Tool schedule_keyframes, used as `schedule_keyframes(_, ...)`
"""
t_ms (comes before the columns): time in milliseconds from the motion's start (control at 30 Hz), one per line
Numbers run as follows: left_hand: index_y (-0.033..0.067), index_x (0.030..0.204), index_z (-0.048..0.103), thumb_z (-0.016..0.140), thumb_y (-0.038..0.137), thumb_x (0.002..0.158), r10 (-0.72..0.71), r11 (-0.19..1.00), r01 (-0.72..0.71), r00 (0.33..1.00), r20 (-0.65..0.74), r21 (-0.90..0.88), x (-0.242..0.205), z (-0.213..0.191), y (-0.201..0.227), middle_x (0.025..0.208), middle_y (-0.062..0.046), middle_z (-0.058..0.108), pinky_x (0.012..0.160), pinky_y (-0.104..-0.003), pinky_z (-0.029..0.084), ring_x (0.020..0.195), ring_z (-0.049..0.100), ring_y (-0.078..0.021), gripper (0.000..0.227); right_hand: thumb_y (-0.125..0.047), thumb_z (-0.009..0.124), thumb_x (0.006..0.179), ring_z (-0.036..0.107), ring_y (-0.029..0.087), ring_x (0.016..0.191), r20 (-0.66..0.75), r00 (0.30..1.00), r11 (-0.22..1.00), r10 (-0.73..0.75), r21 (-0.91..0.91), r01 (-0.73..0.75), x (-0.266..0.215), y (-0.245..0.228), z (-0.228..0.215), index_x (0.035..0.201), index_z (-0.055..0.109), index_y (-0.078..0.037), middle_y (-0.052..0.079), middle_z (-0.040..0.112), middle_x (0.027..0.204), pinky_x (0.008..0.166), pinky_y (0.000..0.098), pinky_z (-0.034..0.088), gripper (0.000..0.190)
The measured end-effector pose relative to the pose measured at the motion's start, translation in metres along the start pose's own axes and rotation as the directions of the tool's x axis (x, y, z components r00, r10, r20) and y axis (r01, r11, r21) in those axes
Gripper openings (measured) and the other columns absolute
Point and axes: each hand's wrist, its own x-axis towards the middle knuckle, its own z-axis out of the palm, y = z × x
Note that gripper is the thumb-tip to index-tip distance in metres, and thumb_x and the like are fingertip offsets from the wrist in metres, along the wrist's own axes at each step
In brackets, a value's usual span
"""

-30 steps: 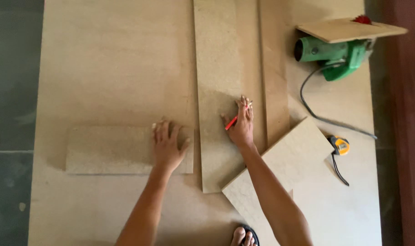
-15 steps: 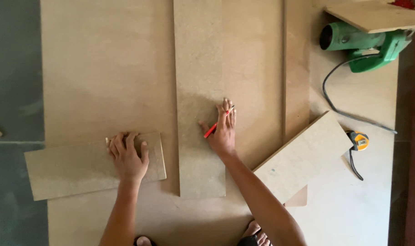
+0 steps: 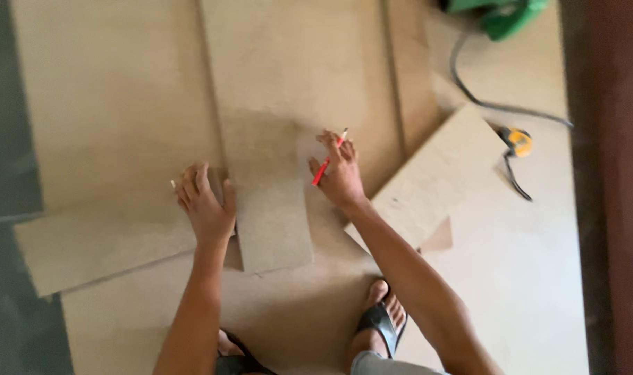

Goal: The person measures and marks several pieces of particle board using a tape measure and a red pencil. They align the boards, draw lines, and fit a piece into a wooden shelving unit to mark its position.

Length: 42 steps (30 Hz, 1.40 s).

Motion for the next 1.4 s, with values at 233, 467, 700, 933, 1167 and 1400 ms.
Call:
schedule_keyframes(233,0.0024,0.143,0.05,0.057,0.038,0.105,0.219,0.962,-0.21,0.975,0.037,-0.176,-0.021,0.039,0.079,0.145,-0.025,0.05,0.119,-0.063,0.026,0.141,0.043,-0.0435,0.053,-0.023,0.085,0.081,0.037,0.048,0.138,-0.273,0.955,0.935,0.117,-0.294,-0.198,-0.068,0.048,-0.078,0.15,0.036,0.002,0.017,0.062,0.133,0.112,0.0668,0.015,0.088)
schedule_keyframes(467,0.0074,0.143,0.052,0.063,0.03,0.099,0.265,0.948,-0.232,0.954,0.138,-0.216,-0.056,0.089,0.15,0.148,-0.022,0.051,0.126,-0.06,0.022,0.145,0.041,-0.0401,0.051,-0.032,0.076,0.093,0.041,0.04,0.147,-0.245,0.955,0.975,0.168,-0.1,-0.198,-0.062,0.089,-0.074,0.16,0.037,-0.01,0.018,0.051,0.156,0.13,0.0616,0.025,0.081)
schedule_keyframes(700,0.0018,0.155,0.04,0.064,0.041,0.087,0.017,0.996,-0.035,0.977,0.213,0.079,-0.035,0.079,0.116,0.167,-0.026,0.025,0.124,-0.057,0.013,0.154,0.018,-0.0437,0.082,-0.039,0.087,0.078,0.001,0.049,0.153,-0.288,0.862,0.824,0.418,-0.281,-0.493,-0.045,0.113,-0.108,0.157,0.025,-0.007,0.022,0.017,0.169,0.113,0.0762,0.002,0.105)
schedule_keyframes(933,0.0046,0.161,0.028,0.064,0.045,0.091,-0.004,0.996,-0.015,0.975,0.221,0.085,-0.029,0.068,0.115,0.17,-0.02,0.018,0.128,-0.055,0.012,0.158,0.014,-0.0379,0.088,-0.035,0.089,0.072,0.004,0.048,0.156,-0.224,0.872,0.835,0.435,-0.261,-0.484,-0.062,0.121,-0.12,0.162,0.016,-0.006,0.01,0.031,0.166,0.116,0.0781,-0.004,0.12)
schedule_keyframes(1167,0.0022,0.161,0.029,0.063,0.041,0.091,-0.011,0.994,-0.012,0.979,0.205,0.108,-0.026,0.059,0.127,0.167,-0.025,0.022,0.126,-0.055,0.013,0.156,0.018,-0.0413,0.087,-0.024,0.085,0.07,0.021,0.046,0.156,-0.273,0.928,0.869,0.252,-0.358,-0.342,-0.132,0.165,-0.142,0.152,0.042,-0.009,0.016,0.038,0.167,0.12,0.0723,0.006,0.094)
schedule_keyframes(1400,0.002,0.159,0.033,0.062,0.037,0.09,-0.048,0.988,0.018,0.98,0.195,0.153,-0.025,0.059,0.128,0.166,-0.026,0.024,0.126,-0.054,0.014,0.154,0.021,-0.0417,0.082,-0.025,0.08,0.082,0.033,0.04,0.158,-0.247,0.964,0.938,0.095,-0.303,-0.17,-0.119,0.161,-0.158,0.154,0.044,-0.008,0.017,0.039,0.169,0.129,0.0599,0.022,0.082)
